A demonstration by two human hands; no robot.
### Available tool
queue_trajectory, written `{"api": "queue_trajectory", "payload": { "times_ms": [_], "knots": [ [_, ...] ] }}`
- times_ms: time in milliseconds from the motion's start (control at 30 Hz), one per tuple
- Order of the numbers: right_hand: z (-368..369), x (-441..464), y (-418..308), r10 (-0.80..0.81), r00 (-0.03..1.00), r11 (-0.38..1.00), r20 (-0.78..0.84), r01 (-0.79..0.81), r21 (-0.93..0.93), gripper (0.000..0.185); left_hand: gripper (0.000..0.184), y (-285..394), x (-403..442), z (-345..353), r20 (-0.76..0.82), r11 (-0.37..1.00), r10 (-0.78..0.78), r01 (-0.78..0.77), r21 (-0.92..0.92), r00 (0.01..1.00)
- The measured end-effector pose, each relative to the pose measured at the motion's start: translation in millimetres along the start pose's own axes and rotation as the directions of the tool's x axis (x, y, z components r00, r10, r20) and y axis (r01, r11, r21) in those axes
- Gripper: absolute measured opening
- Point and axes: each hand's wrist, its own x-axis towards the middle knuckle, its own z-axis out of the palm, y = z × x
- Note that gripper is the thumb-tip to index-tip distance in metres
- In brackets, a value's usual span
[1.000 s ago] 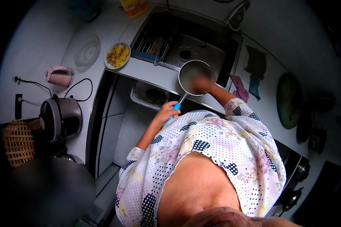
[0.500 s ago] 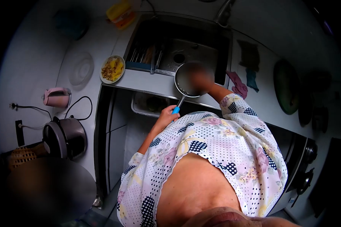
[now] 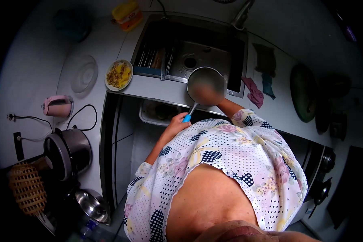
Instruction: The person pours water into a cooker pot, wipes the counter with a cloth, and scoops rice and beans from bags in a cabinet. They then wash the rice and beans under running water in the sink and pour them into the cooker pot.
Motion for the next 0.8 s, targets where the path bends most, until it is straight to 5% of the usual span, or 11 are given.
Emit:
{"api": "queue_trajectory", "payload": {
  "times_ms": [300,467,567,667,800],
  "knots": [
    [-8.5,-3.6,5.8,0.159,0.984,0.925,-0.086,-0.179,-0.336,0.027,0.051,-6.1,0.8,0.2,-0.013,1.0,0.013,-0.013,-0.027,1.0],
    [-15.6,-4.6,-0.5,0.423,0.878,0.896,0.225,-0.367,-0.25,0.025,0.049,-2.1,4.5,1.9,-0.033,0.997,-0.006,0.003,-0.074,0.999],
    [17.7,-15.4,23.9,0.113,0.974,0.979,0.195,-0.076,-0.189,0.022,0.049,-8.2,10.2,-1.2,-0.017,0.999,0.004,-0.005,-0.049,1.0],
    [-0.1,-3.1,7.3,0.165,0.868,0.974,0.468,-0.068,-0.218,0.024,0.048,-11.5,14.9,-1.5,0.001,1.0,0.007,-0.007,-0.018,1.0],
    [-5.6,2.2,-0.6,0.1,0.964,0.978,0.248,-0.05,-0.202,0.028,0.046,-4.5,16.0,0.6,0.009,0.999,-0.022,0.022,-0.027,1.0]
  ]
}}
